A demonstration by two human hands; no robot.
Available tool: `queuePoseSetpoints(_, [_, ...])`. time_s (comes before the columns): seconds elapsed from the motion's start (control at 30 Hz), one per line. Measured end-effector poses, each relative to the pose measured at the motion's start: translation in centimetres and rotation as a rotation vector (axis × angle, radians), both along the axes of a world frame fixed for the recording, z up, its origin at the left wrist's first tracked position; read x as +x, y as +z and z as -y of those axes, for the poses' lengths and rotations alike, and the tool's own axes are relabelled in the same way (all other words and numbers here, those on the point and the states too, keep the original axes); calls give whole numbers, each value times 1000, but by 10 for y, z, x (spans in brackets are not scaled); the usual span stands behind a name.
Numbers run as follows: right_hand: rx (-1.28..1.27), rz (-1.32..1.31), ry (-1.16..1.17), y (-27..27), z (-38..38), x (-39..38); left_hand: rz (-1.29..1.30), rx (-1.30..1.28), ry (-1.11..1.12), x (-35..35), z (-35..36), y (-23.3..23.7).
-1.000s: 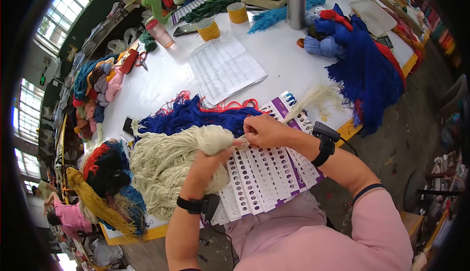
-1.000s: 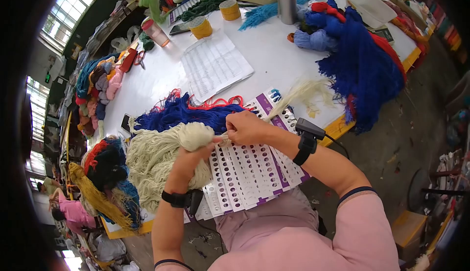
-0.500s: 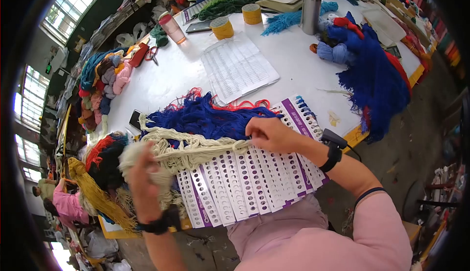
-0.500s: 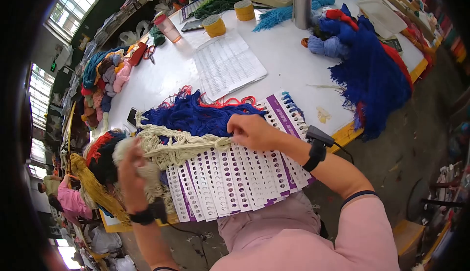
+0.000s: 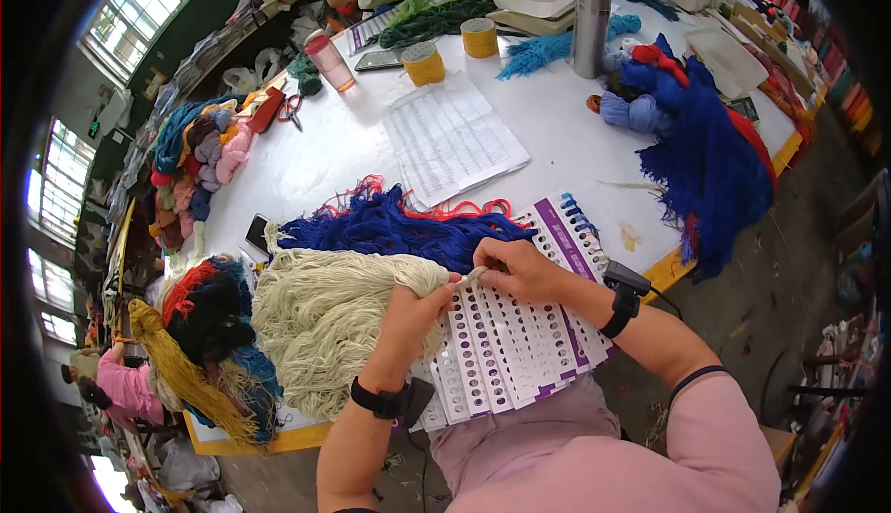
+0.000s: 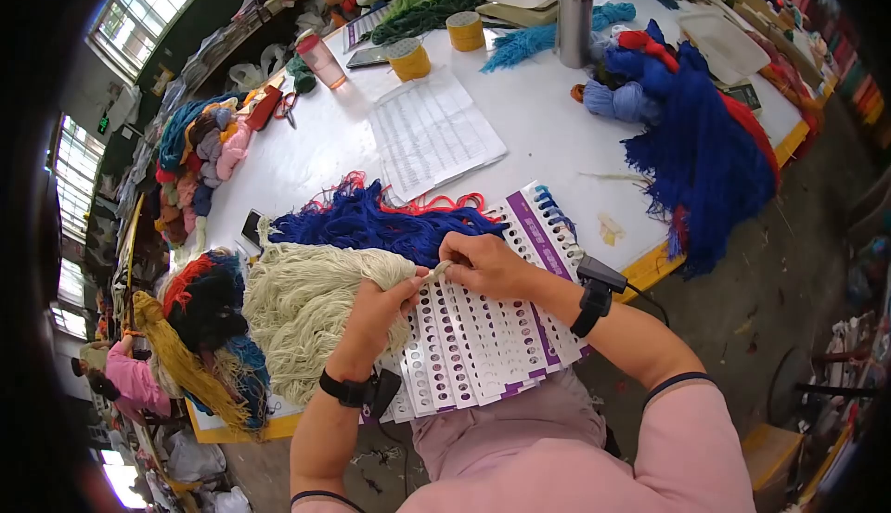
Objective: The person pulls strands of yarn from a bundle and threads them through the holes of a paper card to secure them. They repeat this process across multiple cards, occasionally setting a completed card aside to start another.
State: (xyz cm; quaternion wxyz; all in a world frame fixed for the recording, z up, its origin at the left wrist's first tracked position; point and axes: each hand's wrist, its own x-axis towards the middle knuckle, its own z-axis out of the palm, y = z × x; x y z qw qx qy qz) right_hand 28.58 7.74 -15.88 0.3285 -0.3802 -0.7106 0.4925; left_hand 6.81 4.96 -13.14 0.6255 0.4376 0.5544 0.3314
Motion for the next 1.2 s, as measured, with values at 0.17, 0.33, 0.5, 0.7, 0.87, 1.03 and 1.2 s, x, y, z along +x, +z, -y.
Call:
queuePoseSetpoints(0.17, [22, 48, 6, -1, -6, 3, -180, 123, -217, 8, -8, 3])
queuePoseSetpoints(0.33, [183, 132, 13, 0, 0, -1, -42, -109, 8, -20, -11, 12])
queuePoseSetpoints(0.5, [260, 146, 57, -5, 0, -1, 648, -75, 167, -143, -9, 65])
queuePoseSetpoints(0.7, [193, 136, 96, 3, 0, 2, 343, 412, 1023, -289, -50, 122])
queuePoseSetpoints(0.87, [164, 118, 14, 29, 11, 0, 275, 347, 426, -136, -10, 153])
queuePoseSetpoints(1.03, [519, 330, -103, 0, 13, -6, 810, -171, 211, -19, 13, 31])
queuePoseSetpoints(1.2, [-374, -171, -65, 36, 33, -44, 884, -215, 237, -4, 26, 3])
